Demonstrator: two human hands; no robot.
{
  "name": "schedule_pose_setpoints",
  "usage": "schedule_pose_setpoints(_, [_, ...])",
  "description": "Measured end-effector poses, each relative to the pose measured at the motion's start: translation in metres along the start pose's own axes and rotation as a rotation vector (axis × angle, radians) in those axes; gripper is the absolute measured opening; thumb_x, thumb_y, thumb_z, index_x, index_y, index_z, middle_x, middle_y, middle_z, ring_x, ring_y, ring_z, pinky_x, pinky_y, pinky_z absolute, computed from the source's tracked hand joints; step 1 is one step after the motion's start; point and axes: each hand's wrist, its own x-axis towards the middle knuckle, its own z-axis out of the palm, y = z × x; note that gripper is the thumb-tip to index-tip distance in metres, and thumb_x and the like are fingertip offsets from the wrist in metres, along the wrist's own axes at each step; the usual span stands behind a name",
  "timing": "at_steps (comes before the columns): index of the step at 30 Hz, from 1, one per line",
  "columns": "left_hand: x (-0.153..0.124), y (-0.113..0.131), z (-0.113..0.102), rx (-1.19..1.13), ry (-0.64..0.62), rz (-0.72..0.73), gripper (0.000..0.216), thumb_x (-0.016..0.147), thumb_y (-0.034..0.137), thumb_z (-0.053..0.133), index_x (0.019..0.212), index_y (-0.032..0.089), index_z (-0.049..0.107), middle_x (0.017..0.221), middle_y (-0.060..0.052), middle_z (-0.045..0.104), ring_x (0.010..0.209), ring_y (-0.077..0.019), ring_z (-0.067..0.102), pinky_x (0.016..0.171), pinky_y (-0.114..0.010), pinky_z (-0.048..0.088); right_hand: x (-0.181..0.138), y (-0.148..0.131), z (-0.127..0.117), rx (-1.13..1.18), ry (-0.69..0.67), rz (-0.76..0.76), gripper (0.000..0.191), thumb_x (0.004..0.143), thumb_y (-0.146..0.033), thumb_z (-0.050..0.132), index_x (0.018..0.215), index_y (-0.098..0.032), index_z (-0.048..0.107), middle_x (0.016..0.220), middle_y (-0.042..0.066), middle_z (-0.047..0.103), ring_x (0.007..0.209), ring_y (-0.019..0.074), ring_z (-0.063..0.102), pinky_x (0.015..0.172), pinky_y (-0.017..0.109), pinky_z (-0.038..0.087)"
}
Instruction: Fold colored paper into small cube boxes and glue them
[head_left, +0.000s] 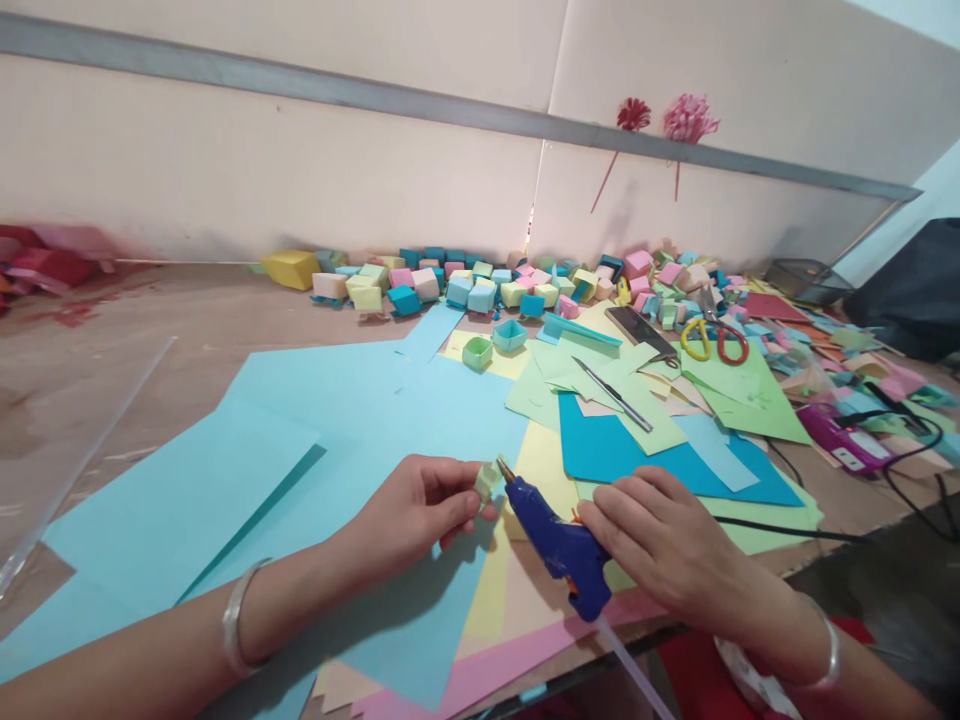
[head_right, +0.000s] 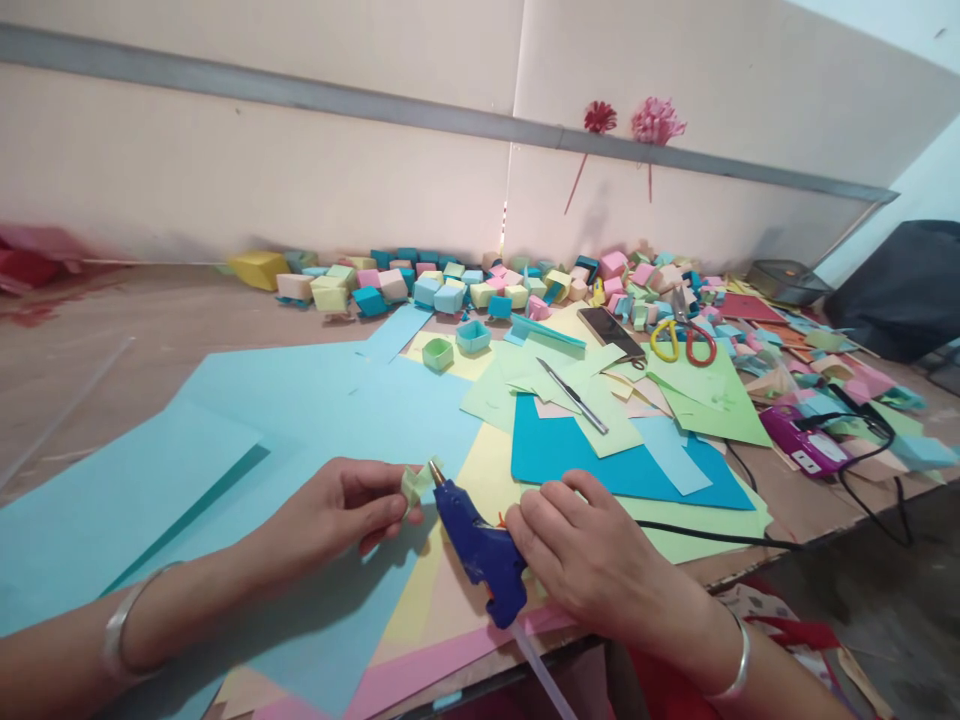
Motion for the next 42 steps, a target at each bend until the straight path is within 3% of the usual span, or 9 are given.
schedule_pose_setpoints(5, [-0.003, 0.003, 0.003, 0.254, 0.106, 0.158, 0.019, 0.082, 0.024, 0.059, 0.087, 0.019, 0.076, 0.068, -0.003, 0.067, 0.053, -0.0112, 0.053, 0.051, -0.020, 0.041, 0.006, 0.001, -0.001, -0.051, -0.011, -0.016, 0.024, 0.096, -0.011, 0.038, 0.105, -0.012, 0.060, 0.092, 0.009, 0.064, 0.081, 0.0188, 0.057, 0.077, 0.038, 0.037])
schedule_pose_setpoints(13, [-0.003, -0.008, -0.001, 0.584, 0.265, 0.463, 0.032, 0.077, 0.011, 0.057, 0.101, 0.024, 0.074, 0.082, -0.007, 0.074, 0.072, -0.0187, 0.064, 0.066, -0.028, 0.045, 0.015, 0.005, -0.007, -0.096, -0.087, -0.126, 0.024, 0.093, -0.010, 0.040, 0.105, -0.011, 0.060, 0.098, 0.009, 0.064, 0.079, 0.0192, 0.055, 0.070, 0.039, 0.037])
schedule_pose_setpoints(19, [-0.006, 0.000, 0.001, 0.467, 0.251, 0.415, 0.032, 0.076, 0.013, 0.059, 0.102, 0.026, 0.073, 0.075, -0.004, 0.073, 0.065, -0.0164, 0.062, 0.064, -0.027, 0.047, 0.016, 0.009, -0.011, -0.084, -0.108, -0.136, 0.022, 0.092, -0.009, 0.042, 0.104, -0.012, 0.060, 0.096, 0.009, 0.063, 0.078, 0.0189, 0.055, 0.068, 0.037, 0.037])
schedule_pose_setpoints(24, [-0.006, 0.009, 0.003, 0.220, 0.169, 0.080, 0.019, 0.080, 0.029, 0.060, 0.085, 0.018, 0.075, 0.067, -0.004, 0.067, 0.045, -0.0093, 0.048, 0.045, -0.021, 0.038, 0.009, 0.020, -0.018, -0.181, -0.054, 0.000, 0.026, 0.094, -0.008, 0.039, 0.109, -0.014, 0.059, 0.093, 0.008, 0.065, 0.082, 0.0199, 0.055, 0.071, 0.038, 0.038])
schedule_pose_setpoints(27, [-0.004, 0.012, 0.002, 0.088, 0.110, -0.008, 0.023, 0.079, 0.035, 0.063, 0.072, 0.014, 0.072, 0.054, 0.000, 0.057, 0.044, -0.0080, 0.045, 0.044, -0.020, 0.034, 0.003, 0.021, -0.019, -0.182, 0.009, 0.082, 0.027, 0.093, -0.009, 0.041, 0.116, -0.014, 0.056, 0.097, 0.009, 0.066, 0.086, 0.0213, 0.057, 0.073, 0.038, 0.039])
schedule_pose_setpoints(30, [-0.002, 0.012, 0.002, 0.046, 0.107, -0.017, 0.025, 0.078, 0.037, 0.065, 0.071, 0.013, 0.071, 0.053, 0.001, 0.055, 0.044, -0.0072, 0.043, 0.044, -0.019, 0.033, -0.003, 0.016, -0.011, 0.025, 0.146, 0.273, 0.026, 0.092, -0.015, 0.045, 0.117, -0.015, 0.052, 0.100, 0.012, 0.064, 0.090, 0.0237, 0.057, 0.075, 0.040, 0.043])
schedule_pose_setpoints(33, [-0.001, 0.009, 0.003, 0.073, 0.119, -0.030, 0.022, 0.077, 0.035, 0.066, 0.076, 0.014, 0.072, 0.057, 0.000, 0.058, 0.044, -0.0072, 0.044, 0.044, -0.019, 0.033, -0.002, 0.007, -0.003, 0.528, 0.278, 0.613, 0.025, 0.090, -0.022, 0.049, 0.114, -0.018, 0.047, 0.096, 0.009, 0.063, 0.082, 0.0188, 0.059, 0.067, 0.031, 0.049])
schedule_pose_setpoints(38, [-0.004, 0.004, 0.010, 0.123, 0.173, 0.016, 0.019, 0.075, 0.027, 0.065, 0.087, 0.016, 0.074, 0.074, -0.004, 0.070, 0.047, -0.0083, 0.048, 0.046, -0.020, 0.040, 0.021, -0.005, 0.000, 1.187, 0.265, 0.926, 0.021, 0.082, -0.023, 0.060, 0.100, -0.021, 0.049, 0.086, 0.002, 0.060, 0.067, 0.0125, 0.057, 0.056, 0.024, 0.049])
schedule_pose_setpoints(42, [-0.006, 0.003, 0.015, 0.181, 0.162, 0.051, 0.019, 0.076, 0.027, 0.062, 0.087, 0.016, 0.073, 0.072, -0.003, 0.071, 0.046, -0.0085, 0.049, 0.045, -0.020, 0.040, 0.047, -0.022, 0.006, 1.437, 0.133, 0.975, 0.048, 0.066, -0.021, 0.076, 0.107, -0.019, 0.051, 0.085, 0.000, 0.054, 0.068, 0.0112, 0.054, 0.056, 0.023, 0.049])
